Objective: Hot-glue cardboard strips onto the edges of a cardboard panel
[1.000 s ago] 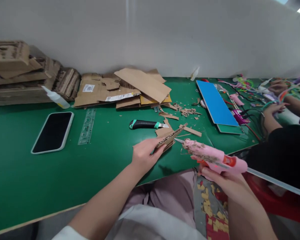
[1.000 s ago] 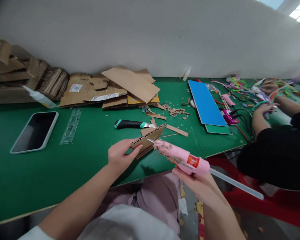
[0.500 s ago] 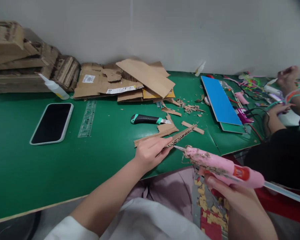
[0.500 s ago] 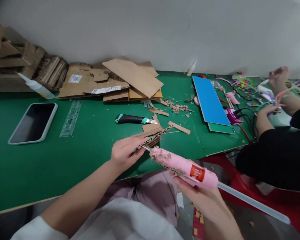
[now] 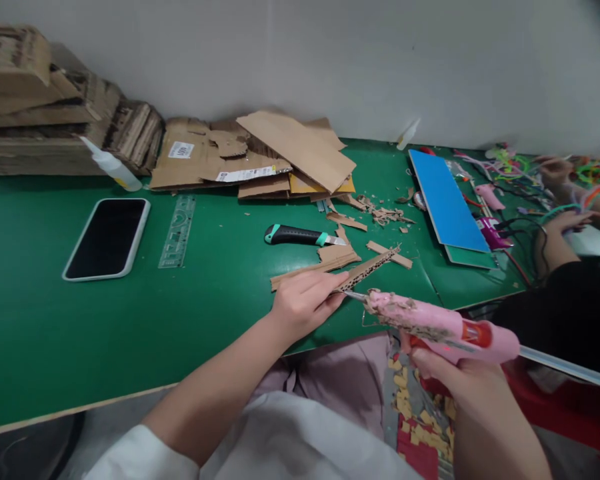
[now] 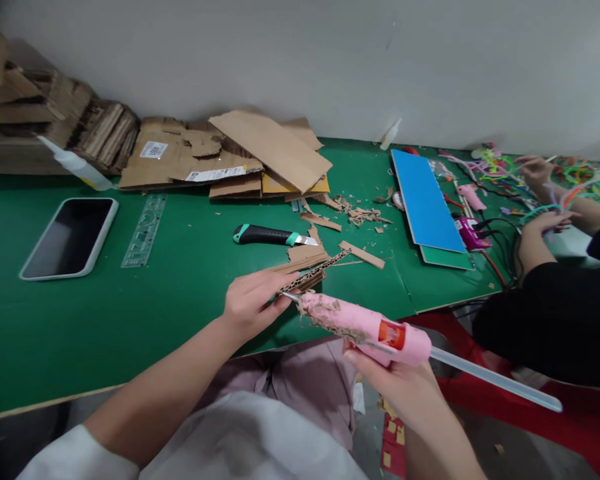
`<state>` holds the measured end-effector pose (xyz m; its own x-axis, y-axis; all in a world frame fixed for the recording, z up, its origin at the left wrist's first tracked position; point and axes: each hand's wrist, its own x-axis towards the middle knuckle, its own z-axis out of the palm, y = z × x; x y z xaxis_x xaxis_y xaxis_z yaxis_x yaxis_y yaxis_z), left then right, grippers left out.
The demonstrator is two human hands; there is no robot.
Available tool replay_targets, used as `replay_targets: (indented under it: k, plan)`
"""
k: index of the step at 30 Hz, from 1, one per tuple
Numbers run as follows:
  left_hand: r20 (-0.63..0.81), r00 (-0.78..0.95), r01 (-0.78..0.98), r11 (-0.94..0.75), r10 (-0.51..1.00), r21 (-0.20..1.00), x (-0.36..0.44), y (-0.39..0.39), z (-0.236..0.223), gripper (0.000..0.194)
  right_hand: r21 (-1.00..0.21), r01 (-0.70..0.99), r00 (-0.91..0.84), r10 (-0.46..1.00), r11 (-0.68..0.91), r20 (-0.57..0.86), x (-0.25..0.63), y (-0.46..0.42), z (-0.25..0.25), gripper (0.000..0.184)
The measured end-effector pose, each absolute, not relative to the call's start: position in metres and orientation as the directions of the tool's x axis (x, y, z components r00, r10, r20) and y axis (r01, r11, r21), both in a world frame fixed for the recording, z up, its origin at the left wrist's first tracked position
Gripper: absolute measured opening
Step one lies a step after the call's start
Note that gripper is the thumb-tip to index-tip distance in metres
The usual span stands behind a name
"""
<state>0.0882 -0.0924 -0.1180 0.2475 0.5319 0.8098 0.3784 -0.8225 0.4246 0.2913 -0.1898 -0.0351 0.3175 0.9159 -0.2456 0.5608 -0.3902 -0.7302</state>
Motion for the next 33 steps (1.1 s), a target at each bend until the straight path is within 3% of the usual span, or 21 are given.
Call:
replay_targets:
  k: [9, 18, 26, 31, 33]
  plan:
    - [0.820, 0.231, 0.344, -0.832, 0.524, 0.435, 0.089, -0.092, -0.121, 0.022, -0.744, 0.518, 0.417, 0.884, -0.422, -0.212, 0.276, -0.186, -0.028, 0.013]
    - [0.812, 0.227, 0.371, -0.819, 0.537, 0.438, 0.090, -0.092, -0.118, 0.019, -0.846, 0.464, 0.194, 0.962, -0.261, -0.190, 0.293, -0.184, -0.040, 0.020]
    - [0.807, 0.221, 0.377, -0.811, 0.547, 0.447, 0.091, -0.092, -0.120, 0.021, -0.926, 0.054, 0.155, 0.919, -0.375, -0.363, 0.296, -0.198, -0.041, 0.032]
    - [0.805, 0.226, 0.385, -0.809, 0.549, 0.444, 0.090, -0.092, -0.118, 0.016, -0.939, 0.174, 0.027, 0.954, -0.297, -0.297, 0.294, -0.197, -0.034, 0.020]
    - [0.811, 0.220, 0.387, -0.812, 0.542, 0.437, 0.090, -0.092, -0.117, 0.016, -0.934, 0.227, -0.015, 0.958, -0.276, -0.287, 0.296, -0.196, -0.035, 0.025]
